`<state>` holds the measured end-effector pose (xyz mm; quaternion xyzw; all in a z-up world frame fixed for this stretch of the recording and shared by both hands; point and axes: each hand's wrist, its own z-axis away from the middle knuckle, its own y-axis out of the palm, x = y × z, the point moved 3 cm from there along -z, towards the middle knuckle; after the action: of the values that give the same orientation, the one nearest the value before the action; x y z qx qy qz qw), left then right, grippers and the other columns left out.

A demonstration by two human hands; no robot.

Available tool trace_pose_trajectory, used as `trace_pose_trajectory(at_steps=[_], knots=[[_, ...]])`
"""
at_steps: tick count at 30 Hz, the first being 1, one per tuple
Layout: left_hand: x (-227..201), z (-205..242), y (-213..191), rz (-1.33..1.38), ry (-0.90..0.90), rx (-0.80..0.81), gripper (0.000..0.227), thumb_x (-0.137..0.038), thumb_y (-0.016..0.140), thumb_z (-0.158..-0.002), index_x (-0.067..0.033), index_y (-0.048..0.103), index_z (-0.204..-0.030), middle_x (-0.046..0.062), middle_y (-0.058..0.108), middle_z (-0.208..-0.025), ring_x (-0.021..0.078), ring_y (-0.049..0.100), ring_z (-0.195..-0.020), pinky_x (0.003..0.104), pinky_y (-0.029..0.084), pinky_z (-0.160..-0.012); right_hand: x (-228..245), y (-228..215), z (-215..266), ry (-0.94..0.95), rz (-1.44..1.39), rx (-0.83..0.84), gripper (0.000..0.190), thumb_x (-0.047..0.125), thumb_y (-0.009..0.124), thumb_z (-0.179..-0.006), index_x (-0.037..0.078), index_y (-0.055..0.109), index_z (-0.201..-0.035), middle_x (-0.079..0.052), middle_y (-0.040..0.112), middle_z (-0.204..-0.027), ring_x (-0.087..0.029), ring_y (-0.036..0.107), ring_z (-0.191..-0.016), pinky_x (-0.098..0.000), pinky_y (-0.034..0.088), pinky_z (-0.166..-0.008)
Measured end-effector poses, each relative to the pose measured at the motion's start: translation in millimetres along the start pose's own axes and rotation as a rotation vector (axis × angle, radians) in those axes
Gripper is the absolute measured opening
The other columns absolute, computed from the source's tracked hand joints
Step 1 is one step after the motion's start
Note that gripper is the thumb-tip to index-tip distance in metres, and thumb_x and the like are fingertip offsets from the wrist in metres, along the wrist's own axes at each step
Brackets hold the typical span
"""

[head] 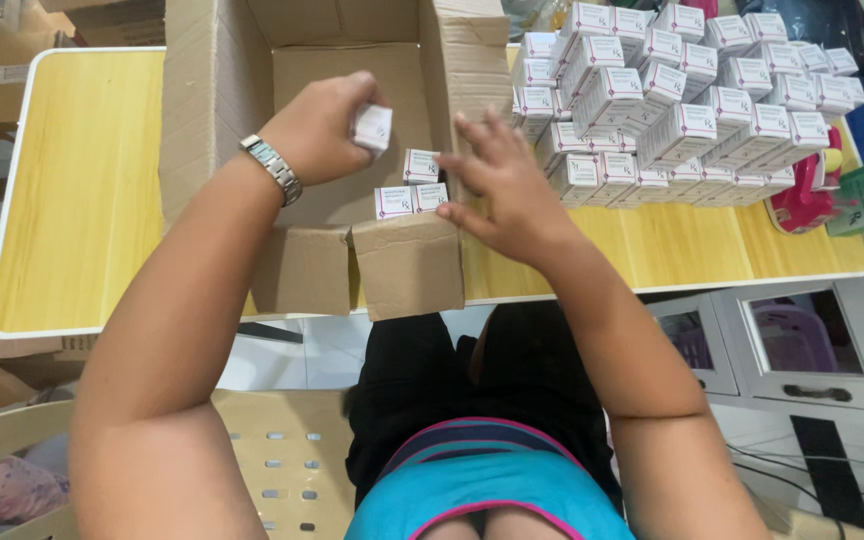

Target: The person places small white boxes one by one into a larger cardboard box, arranging them in neat rows. The hands pick up boxes from a pile on the table and transfer them into the shipping box, continuing until the box is nearly full.

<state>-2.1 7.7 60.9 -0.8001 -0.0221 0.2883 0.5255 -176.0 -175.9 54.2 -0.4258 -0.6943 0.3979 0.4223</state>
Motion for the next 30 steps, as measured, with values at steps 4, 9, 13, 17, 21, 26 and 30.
trace_pose_trajectory(at_steps=[4, 9, 13, 17, 21, 26, 30], knots=[[34.8, -7.1, 40.7, -0.071, -0.052, 0.172, 0.048, -0.016, 0.085, -0.068, -0.0062, 0.065, -0.11, 0.022, 0.071, -0.106, 0.0401, 0.068, -0.102, 0.046, 0.054, -0.086, -7.7, 35.7, 8.2, 0.009, -0.16, -0.006, 0.043, 0.035, 0.061, -0.105, 0.014, 0.053, -0.14, -0.026, 0.014, -0.17, -0.05, 0.01, -0.158, -0.0585, 0.017, -0.126], [39.3, -12.4, 70.5, 0.068, -0.172, 0.394, 0.053, -0.02, 0.083, -0.071, -0.0052, 0.063, -0.117, 0.02, 0.072, -0.107, 0.0357, 0.069, -0.102, 0.043, 0.056, -0.087, -14.7, 46.8, 9.8, -0.025, -0.3, -0.013, 0.041, 0.035, 0.057, -0.107, 0.01, 0.051, -0.139, -0.03, 0.005, -0.171, -0.052, 0.003, -0.159, -0.0601, 0.018, -0.128], [43.3, -12.6, 60.6, 0.292, -0.208, 0.497, 0.06, -0.021, 0.075, -0.071, -0.0077, 0.063, -0.128, 0.015, 0.074, -0.114, 0.0298, 0.073, -0.106, 0.04, 0.056, -0.093, -15.9, 47.2, 10.5, -0.023, -0.336, 0.01, 0.044, 0.034, 0.057, -0.106, 0.009, 0.05, -0.141, -0.03, 0.003, -0.17, -0.054, 0.003, -0.158, -0.0597, 0.017, -0.127], [27.9, -0.9, 64.9, 0.439, -0.15, 0.47, 0.086, -0.025, 0.078, -0.066, -0.0124, 0.047, -0.146, 0.022, 0.057, -0.134, 0.0378, 0.061, -0.119, 0.042, 0.052, -0.097, -21.0, 51.1, 10.0, -0.036, -0.335, 0.004, 0.041, 0.036, 0.061, -0.104, 0.009, 0.052, -0.134, -0.03, 0.005, -0.17, -0.054, 0.006, -0.16, -0.0603, 0.019, -0.129], [9.7, 2.3, 62.9, 0.3, -0.317, 0.609, 0.107, -0.036, 0.081, -0.062, -0.0301, 0.034, -0.158, 0.023, 0.05, -0.132, 0.0408, 0.063, -0.112, 0.042, 0.052, -0.098, -19.0, 37.3, 5.5, -0.084, -0.334, 0.03, 0.05, 0.044, 0.073, -0.094, 0.007, 0.055, -0.123, -0.034, 0.005, -0.166, -0.056, 0.009, -0.156, -0.0619, 0.023, -0.124], [4.6, -7.2, 52.1, 0.338, -0.331, 0.602, 0.106, -0.039, 0.085, -0.06, -0.0302, 0.039, -0.155, 0.024, 0.047, -0.134, 0.0412, 0.062, -0.116, 0.042, 0.052, -0.099, -22.2, 21.3, -3.5, -0.069, -0.355, 0.039, 0.04, 0.039, 0.082, -0.085, 0.01, 0.062, -0.103, -0.031, 0.016, -0.163, -0.056, 0.016, -0.152, -0.06, 0.03, -0.119], [11.3, -2.7, 59.5, 0.395, -0.351, 0.579, 0.105, -0.039, 0.089, -0.058, -0.0311, 0.043, -0.153, 0.028, 0.04, -0.144, 0.0434, 0.057, -0.122, 0.043, 0.05, -0.103, -13.4, 15.3, -4.4, 0.01, -0.342, -0.007, 0.035, 0.032, 0.086, -0.079, 0.01, 0.063, -0.095, -0.03, 0.023, -0.162, -0.055, 0.024, -0.15, -0.0591, 0.033, -0.119]])
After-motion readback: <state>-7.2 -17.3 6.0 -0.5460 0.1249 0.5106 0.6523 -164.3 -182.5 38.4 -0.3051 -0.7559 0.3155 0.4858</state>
